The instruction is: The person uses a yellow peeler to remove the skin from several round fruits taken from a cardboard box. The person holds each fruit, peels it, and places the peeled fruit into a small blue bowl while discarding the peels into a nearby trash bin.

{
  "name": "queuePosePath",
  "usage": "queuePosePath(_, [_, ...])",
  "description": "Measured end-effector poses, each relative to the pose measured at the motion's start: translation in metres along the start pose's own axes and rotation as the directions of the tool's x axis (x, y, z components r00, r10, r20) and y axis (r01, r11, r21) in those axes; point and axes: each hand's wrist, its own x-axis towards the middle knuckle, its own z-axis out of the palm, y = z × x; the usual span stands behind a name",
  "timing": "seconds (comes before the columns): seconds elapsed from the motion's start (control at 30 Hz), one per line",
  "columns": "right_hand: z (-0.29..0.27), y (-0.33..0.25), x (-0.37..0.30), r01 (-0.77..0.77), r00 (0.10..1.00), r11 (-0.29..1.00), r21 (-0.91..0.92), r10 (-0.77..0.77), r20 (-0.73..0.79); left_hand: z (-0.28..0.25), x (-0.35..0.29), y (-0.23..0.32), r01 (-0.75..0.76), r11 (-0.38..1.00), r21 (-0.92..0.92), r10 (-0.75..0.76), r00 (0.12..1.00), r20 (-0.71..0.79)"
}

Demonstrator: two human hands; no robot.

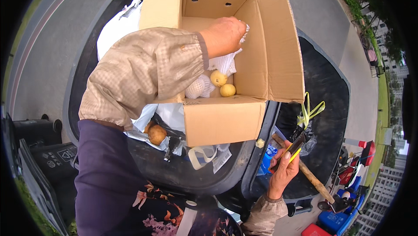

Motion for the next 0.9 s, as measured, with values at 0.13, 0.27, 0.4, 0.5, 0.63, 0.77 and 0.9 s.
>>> queuePosePath(0.13, [-0.011, 0.012, 0.003, -0.028, 0.999, 1.000, 0.002, 0.028, -0.017, -0.054, -0.005, 0.034, 0.118, 0.592, -0.797, -0.355, 0.926, -0.127])
queuePosePath(0.27, [-0.007, 0.015, 0.003, -0.018, 1.000, 0.993, -0.114, 0.017, -0.012, -0.085, 0.003, 0.084, -0.197, 0.358, -0.913, -0.203, 0.938, -0.282])
queuePosePath(0.4, [-0.008, 0.029, 0.001, 0.005, 0.997, 0.984, -0.180, 0.009, 0.077, -0.085, 0.000, 0.117, -0.110, 0.433, -0.894, 0.358, 0.932, 0.059])
queuePosePath(0.5, [-0.009, 0.029, -0.001, 0.024, 0.997, 0.969, -0.247, -0.005, 0.076, -0.091, 0.010, 0.094, 0.214, 0.547, -0.809, 0.326, 0.836, 0.441])
queuePosePath(0.63, [-0.009, 0.022, -0.007, -0.044, 0.995, 0.955, -0.294, 0.068, 0.074, -0.033, 0.014, 0.044, -0.149, 0.988, -0.049, 0.100, 0.361, 0.927])
queuePosePath(0.77, [-0.008, 0.019, -0.006, 0.019, 0.993, 0.925, -0.380, 0.027, 0.117, -0.017, -0.044, 0.027, -0.332, 0.935, 0.122, -0.032, 0.265, 0.964])
queuePosePath(0.9, [-0.007, 0.016, -0.008, 0.011, 0.993, 0.920, -0.392, 0.035, 0.111, 0.049, -0.074, 0.010, -0.367, 0.916, 0.160, -0.063, 0.262, 0.963])
